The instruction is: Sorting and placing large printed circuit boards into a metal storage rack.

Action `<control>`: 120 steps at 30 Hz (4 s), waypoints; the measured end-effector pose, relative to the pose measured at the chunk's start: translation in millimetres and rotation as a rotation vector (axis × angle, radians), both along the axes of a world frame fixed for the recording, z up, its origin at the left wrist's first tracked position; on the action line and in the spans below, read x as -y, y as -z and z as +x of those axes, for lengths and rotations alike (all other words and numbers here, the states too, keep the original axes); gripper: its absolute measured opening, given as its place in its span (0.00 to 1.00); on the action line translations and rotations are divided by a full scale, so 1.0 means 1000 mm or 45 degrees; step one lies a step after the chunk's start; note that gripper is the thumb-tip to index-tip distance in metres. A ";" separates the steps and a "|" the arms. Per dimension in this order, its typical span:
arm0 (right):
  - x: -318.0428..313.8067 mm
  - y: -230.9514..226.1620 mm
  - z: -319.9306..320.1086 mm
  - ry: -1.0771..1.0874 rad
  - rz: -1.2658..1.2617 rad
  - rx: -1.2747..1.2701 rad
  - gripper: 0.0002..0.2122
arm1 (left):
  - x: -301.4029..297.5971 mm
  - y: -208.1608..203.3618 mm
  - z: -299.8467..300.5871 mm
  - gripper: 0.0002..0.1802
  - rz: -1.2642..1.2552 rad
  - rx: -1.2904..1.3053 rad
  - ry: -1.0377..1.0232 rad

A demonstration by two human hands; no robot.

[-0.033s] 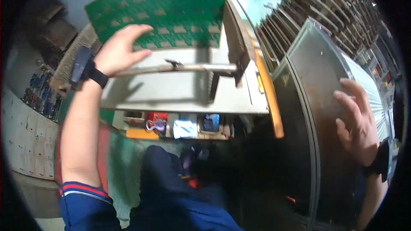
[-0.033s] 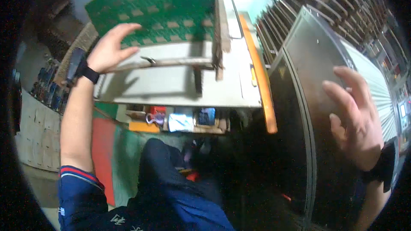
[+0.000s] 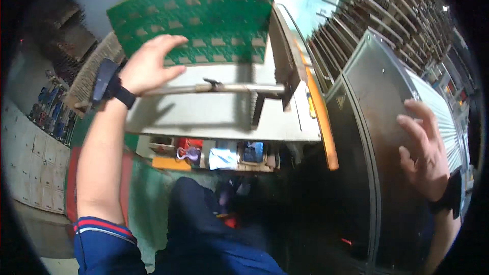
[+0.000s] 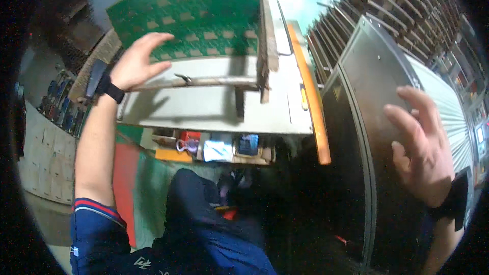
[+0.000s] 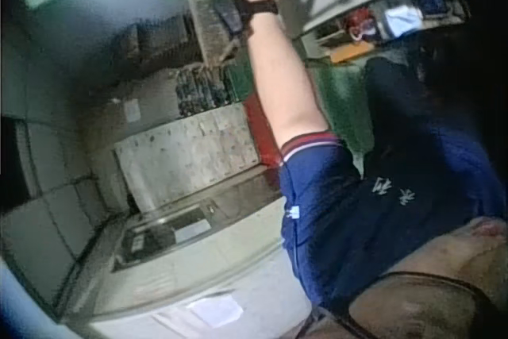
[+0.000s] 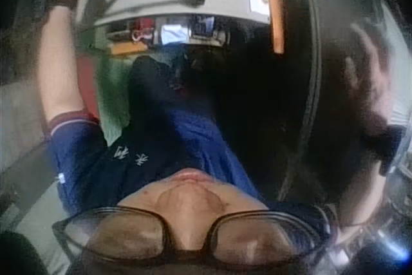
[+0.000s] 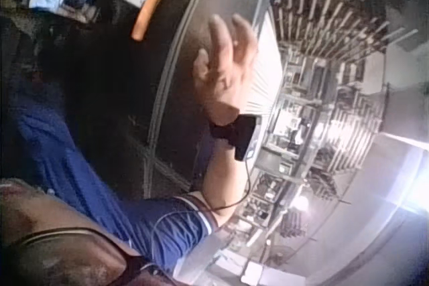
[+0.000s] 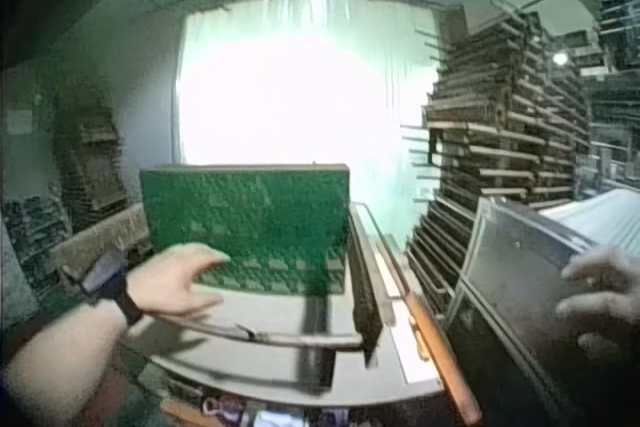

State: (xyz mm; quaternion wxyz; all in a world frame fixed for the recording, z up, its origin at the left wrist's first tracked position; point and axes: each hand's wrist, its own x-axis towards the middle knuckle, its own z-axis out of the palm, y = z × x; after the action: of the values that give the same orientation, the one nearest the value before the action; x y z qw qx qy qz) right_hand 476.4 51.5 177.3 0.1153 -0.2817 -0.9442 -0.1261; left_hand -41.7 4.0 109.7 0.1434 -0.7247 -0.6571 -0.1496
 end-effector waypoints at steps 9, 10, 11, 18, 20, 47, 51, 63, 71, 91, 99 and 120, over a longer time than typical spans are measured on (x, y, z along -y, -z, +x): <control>-0.002 -0.003 0.001 -0.083 0.058 0.012 0.34 | 0.011 -0.012 0.012 0.40 0.009 0.112 -0.158; -0.002 -0.005 0.002 -0.089 0.074 0.010 0.35 | 0.011 -0.013 0.014 0.41 0.013 0.108 -0.174; -0.002 -0.006 0.002 -0.094 0.087 0.005 0.35 | 0.011 -0.013 0.013 0.41 0.015 0.110 -0.172; 0.001 -0.007 -0.002 -0.073 0.111 -0.127 0.33 | 0.012 -0.013 0.012 0.41 0.075 0.063 -0.182; 0.003 -0.009 0.004 -0.088 0.124 -0.126 0.33 | 0.010 -0.012 0.013 0.41 0.096 0.042 -0.173; -0.058 -0.007 0.061 0.293 -0.295 -0.222 0.27 | 0.005 -0.006 0.011 0.43 0.135 0.103 -0.008; -0.073 -0.006 0.059 0.102 -0.173 -0.133 0.29 | 0.006 -0.006 0.005 0.44 0.144 0.061 -0.015; -0.071 -0.001 0.059 0.220 -0.117 -0.376 0.17 | 0.000 0.013 -0.024 0.42 0.110 0.077 0.019; -0.074 -0.005 0.059 0.176 -0.091 -0.348 0.12 | -0.001 0.005 -0.013 0.29 0.030 0.050 -0.081; -0.073 -0.005 0.060 0.240 -0.172 -0.446 0.19 | 0.001 0.003 -0.007 0.48 0.111 -0.103 -0.155; -0.074 -0.004 0.056 0.215 -0.217 -0.433 0.21 | 0.000 0.002 -0.016 0.46 0.151 -0.161 -0.100; -0.068 -0.009 0.053 0.208 -0.207 -0.369 0.17 | 0.009 0.001 -0.003 0.38 0.193 -0.242 -0.280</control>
State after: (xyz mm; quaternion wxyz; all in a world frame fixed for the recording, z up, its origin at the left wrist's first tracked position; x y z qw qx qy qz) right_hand 529.5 119.9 186.2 0.2164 -0.3808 -0.8988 -0.0164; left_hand -44.2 -5.2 108.5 0.2748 -0.6464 -0.7027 -0.1131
